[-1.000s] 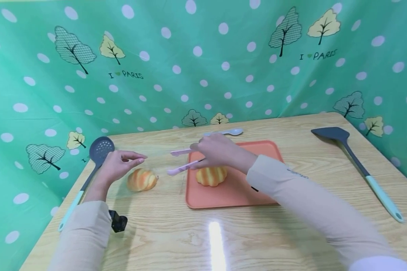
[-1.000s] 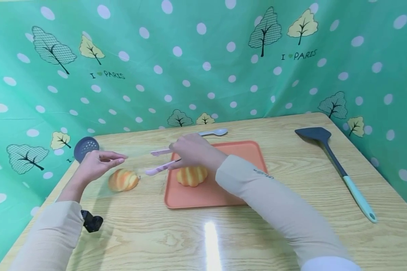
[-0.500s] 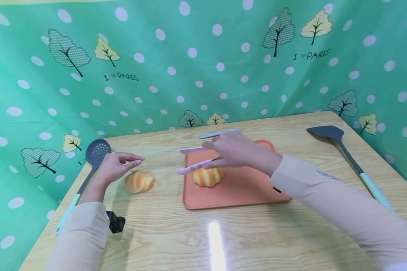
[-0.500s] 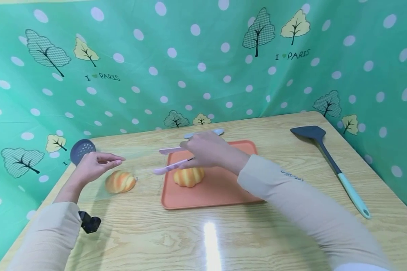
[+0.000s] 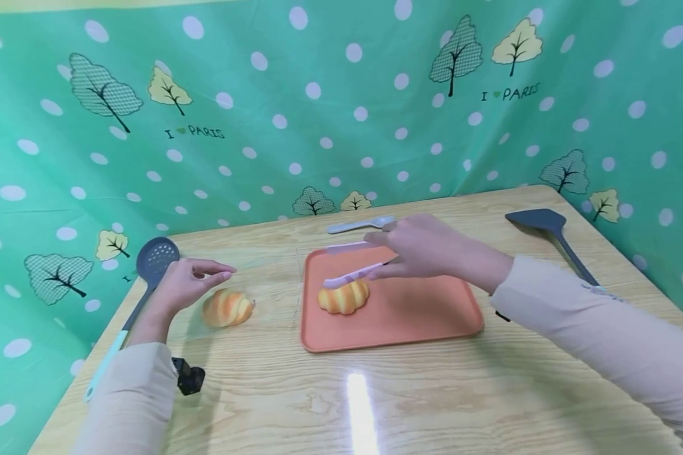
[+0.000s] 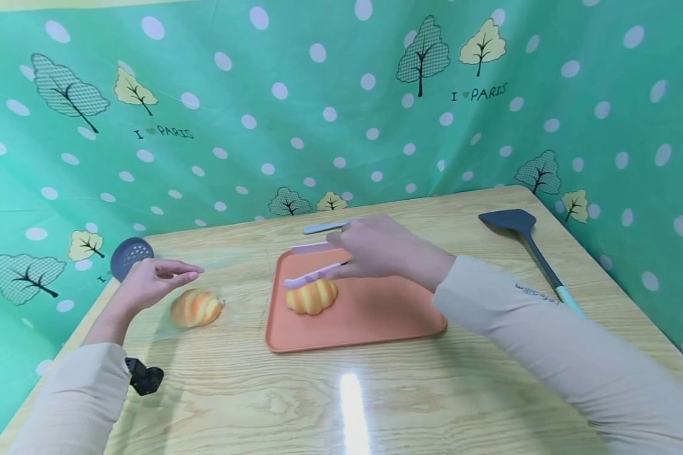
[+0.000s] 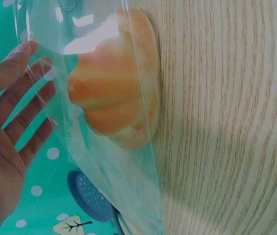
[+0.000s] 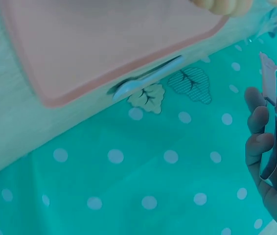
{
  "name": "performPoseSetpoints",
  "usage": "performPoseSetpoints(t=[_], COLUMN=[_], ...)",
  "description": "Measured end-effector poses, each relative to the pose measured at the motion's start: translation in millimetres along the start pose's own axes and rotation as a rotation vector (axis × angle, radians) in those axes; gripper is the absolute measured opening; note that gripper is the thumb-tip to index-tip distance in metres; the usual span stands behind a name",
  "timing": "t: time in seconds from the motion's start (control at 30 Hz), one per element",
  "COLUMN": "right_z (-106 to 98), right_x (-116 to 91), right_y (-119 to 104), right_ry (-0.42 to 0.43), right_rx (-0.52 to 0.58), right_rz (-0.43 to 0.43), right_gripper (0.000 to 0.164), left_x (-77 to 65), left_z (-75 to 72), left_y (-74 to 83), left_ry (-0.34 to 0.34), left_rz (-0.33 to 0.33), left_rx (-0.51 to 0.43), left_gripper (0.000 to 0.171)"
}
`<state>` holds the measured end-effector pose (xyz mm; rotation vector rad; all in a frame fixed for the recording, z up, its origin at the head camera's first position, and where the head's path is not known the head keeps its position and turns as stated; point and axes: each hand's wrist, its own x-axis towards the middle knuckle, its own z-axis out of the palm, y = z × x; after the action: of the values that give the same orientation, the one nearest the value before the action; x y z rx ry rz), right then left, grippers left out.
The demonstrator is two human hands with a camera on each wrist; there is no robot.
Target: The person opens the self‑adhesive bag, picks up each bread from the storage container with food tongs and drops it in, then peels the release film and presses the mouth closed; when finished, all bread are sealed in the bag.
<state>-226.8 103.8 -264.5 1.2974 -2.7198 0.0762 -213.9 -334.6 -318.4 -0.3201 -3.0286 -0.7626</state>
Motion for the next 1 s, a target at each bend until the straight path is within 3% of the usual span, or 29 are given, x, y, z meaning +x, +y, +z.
performPoseSetpoints(t=[0.37, 0.63, 1.0], right_z=[-10.1, -10.3, 21.7], right_x=[-30.4, -59.7, -79.7], right_y=[11.9, 19.3, 24.9], right_ry=[-0.041, -0.020, 0.007], right_rx=[-0.046, -0.023, 0.013], right_rz=[0.030, 0.035, 0.072], right_gripper=[0.061, 0.059, 0.057], left_x=[0.6, -1.2, 2.4], left_z=[0.6, 0.6, 5.7], left_y=[-2.0, -6.8, 0.1], left_ry=[-0.010, -0.007, -0.007], left_rz=[-0.022, -0.012, 0.006], left_rx=[0.001, -0.003, -0.019], left_gripper=[0.036, 0.035, 0.032])
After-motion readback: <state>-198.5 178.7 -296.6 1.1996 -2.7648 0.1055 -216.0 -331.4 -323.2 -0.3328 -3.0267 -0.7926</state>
